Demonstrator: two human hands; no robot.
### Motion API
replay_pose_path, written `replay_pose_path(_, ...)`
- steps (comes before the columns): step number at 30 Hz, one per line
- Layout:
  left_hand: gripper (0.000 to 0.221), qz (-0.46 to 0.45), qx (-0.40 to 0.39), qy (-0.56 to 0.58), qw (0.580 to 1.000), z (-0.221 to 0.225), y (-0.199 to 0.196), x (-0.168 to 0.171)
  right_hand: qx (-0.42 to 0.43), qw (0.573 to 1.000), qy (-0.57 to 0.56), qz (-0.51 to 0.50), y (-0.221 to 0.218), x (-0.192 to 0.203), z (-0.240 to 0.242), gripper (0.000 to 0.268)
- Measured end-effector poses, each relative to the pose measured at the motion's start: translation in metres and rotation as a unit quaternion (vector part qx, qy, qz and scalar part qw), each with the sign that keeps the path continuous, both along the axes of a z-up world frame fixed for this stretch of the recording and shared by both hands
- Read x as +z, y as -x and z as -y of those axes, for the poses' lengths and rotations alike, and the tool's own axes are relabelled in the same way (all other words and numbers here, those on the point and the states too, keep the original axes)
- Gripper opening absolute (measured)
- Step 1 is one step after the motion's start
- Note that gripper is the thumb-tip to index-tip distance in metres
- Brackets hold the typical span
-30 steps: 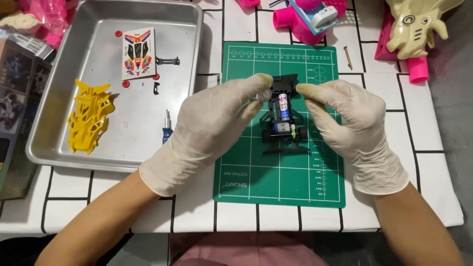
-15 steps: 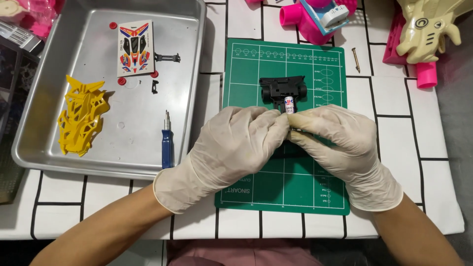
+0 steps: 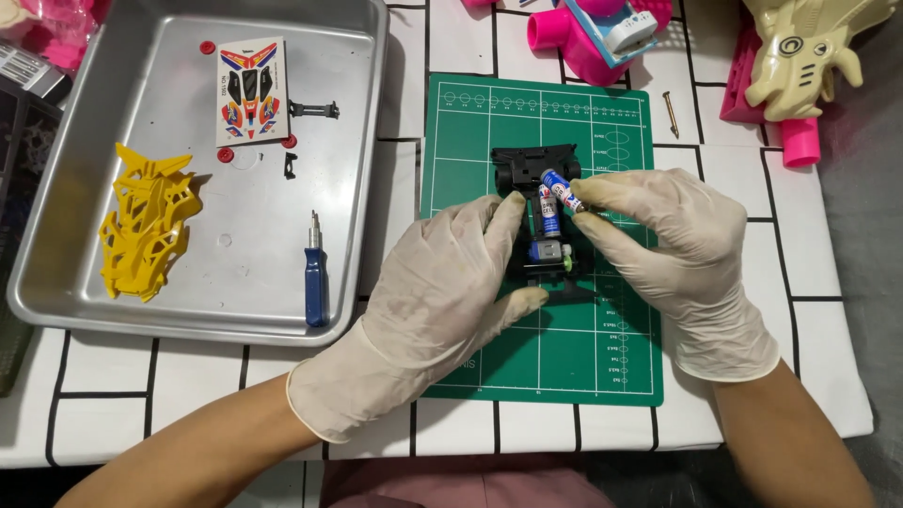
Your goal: Assembling a mini 4WD toy car by installing batteries and attaching the plastic body shell to the chassis.
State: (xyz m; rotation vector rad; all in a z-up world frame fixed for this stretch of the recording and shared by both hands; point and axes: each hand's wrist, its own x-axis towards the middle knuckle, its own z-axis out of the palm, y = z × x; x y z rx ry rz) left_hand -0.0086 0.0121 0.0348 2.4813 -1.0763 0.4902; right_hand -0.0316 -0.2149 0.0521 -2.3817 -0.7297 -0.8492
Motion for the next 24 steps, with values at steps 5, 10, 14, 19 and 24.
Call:
replay_pose_path(5,0.083,-0.061,-0.024,-0.022,0.998,-0.001,-0.001,-0.006,0.012,0.999,0.045,-0.01,-0.004,-0.009,0.002,0.018)
replay_pose_path(10,0.08,-0.051,-0.032,-0.022,0.998,-0.001,0.0,-0.016,0.047,0.998,0.028,-0.034,-0.006,-0.004,-0.01,0.017)
replay_pose_path(14,0.079,-0.026,-0.033,-0.029,0.999,-0.002,0.002,-0.015,0.046,0.998,0.043,-0.031,-0.008,-0.005,-0.012,0.019)
replay_pose_path(19,0.08,-0.021,-0.026,-0.025,0.999,-0.003,0.003,-0.016,-0.005,0.993,0.115,0.0,-0.002,-0.012,-0.007,0.022)
replay_pose_path(24,0.082,-0.02,-0.018,-0.038,0.999,-0.001,0.003,-0.017,-0.006,0.991,0.132,0.013,-0.002,-0.014,-0.009,0.02)
